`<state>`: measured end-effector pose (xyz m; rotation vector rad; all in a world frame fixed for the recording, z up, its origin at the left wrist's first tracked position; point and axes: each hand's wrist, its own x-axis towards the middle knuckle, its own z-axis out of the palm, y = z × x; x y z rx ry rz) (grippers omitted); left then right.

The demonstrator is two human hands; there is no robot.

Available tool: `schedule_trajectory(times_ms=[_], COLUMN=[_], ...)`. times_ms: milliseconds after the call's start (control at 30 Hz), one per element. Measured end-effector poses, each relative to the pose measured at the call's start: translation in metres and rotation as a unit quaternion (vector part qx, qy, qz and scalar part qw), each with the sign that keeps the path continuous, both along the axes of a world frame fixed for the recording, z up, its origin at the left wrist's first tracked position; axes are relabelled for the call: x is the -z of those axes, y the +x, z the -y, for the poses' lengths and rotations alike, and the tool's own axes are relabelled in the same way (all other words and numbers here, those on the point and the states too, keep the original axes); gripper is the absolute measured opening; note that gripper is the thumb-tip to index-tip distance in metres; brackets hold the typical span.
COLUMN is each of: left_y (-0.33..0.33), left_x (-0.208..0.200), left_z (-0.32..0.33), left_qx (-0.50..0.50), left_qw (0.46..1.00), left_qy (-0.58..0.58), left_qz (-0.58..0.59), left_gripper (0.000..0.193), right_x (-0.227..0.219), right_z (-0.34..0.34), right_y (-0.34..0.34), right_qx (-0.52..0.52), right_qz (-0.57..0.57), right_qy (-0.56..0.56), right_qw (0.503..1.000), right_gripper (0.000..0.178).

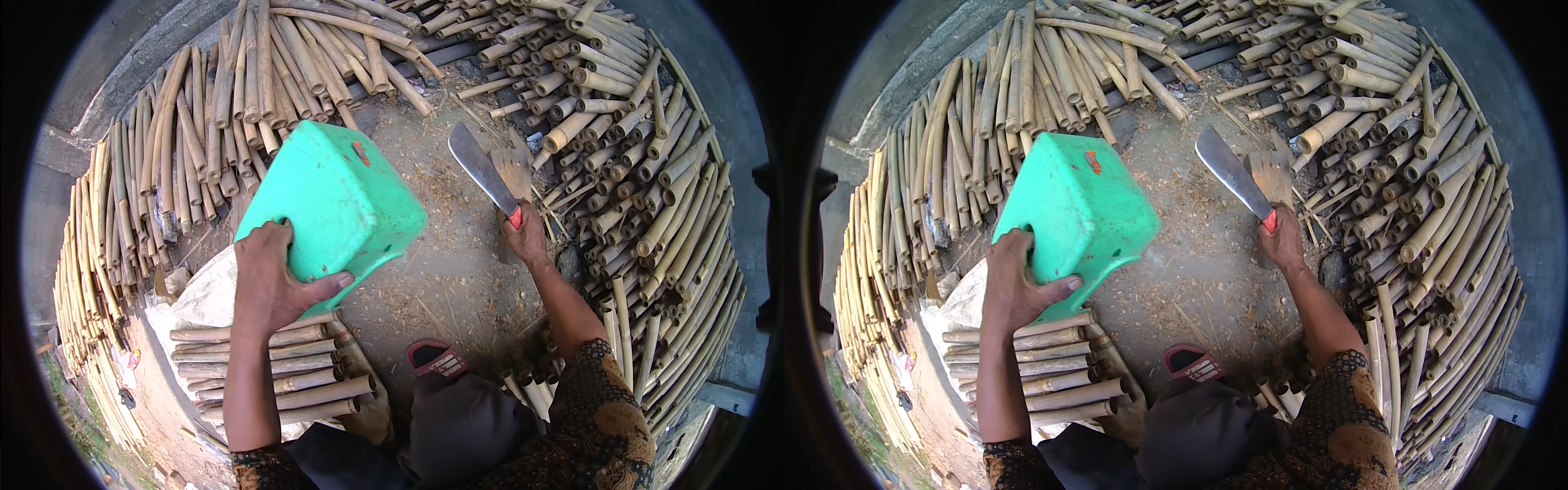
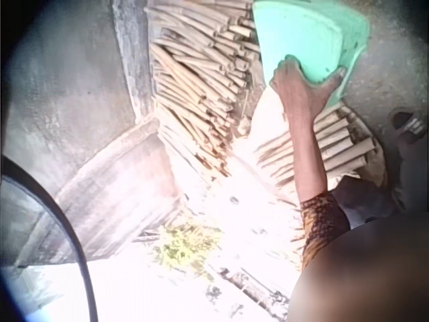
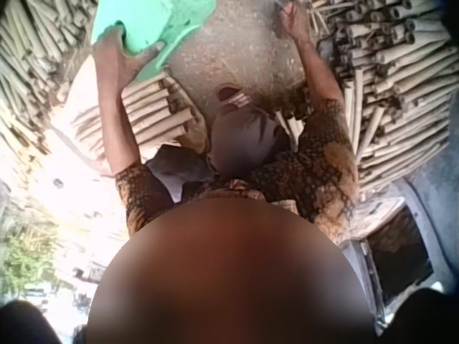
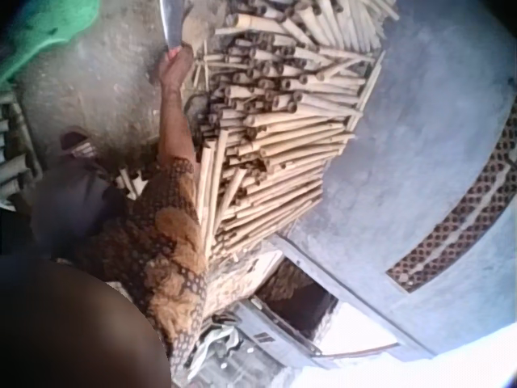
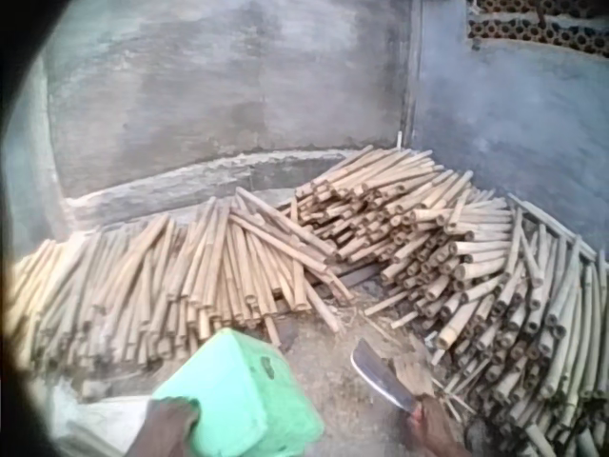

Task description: The person sits on the floor and repeatedly picks up bamboo sticks, uses a knife to sharpen one end, and places the finished pieces into a pile. The person also moves a green plastic stool aside to access the workspace.

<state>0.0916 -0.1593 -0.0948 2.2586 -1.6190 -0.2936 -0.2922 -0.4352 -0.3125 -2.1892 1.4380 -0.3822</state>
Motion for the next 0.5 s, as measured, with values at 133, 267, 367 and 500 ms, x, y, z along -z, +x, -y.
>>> schedule_trajectory(times_ms=[133,267,367,500], left_y=[-0.068,-0.112,-0.113,-0.094], left_x=[0.086,0.136,0.149,0.158], left_z=[0.023,0.016,0.017,0.036], left_qx=[0.067,0.111,0.12,0.007], left_qw=[0.995,0.989,0.982,0.992], left_qy=[0.068,0.096,0.09,0.088], left_qz=[-0.01,0.002,-0.11,-0.093], left_gripper=[0.094,0.082,0.073,0.078], right_x=[0.016,0.036,0.048,0.054], right_z=[0.053,0.083,0.085,0.085], right_y=[0.014,0.027,0.032,0.038], right_qx=[-0.037,-0.054,-0.022,0.017], right_qz=[-0.032,-0.059,-0.077,-0.05], right_qy=[-0.103,-0.128,-0.125,-0.15], right_qw=[0.994,0.989,0.989,0.987], right_gripper=[0.038,0.047,0.049,0.082])
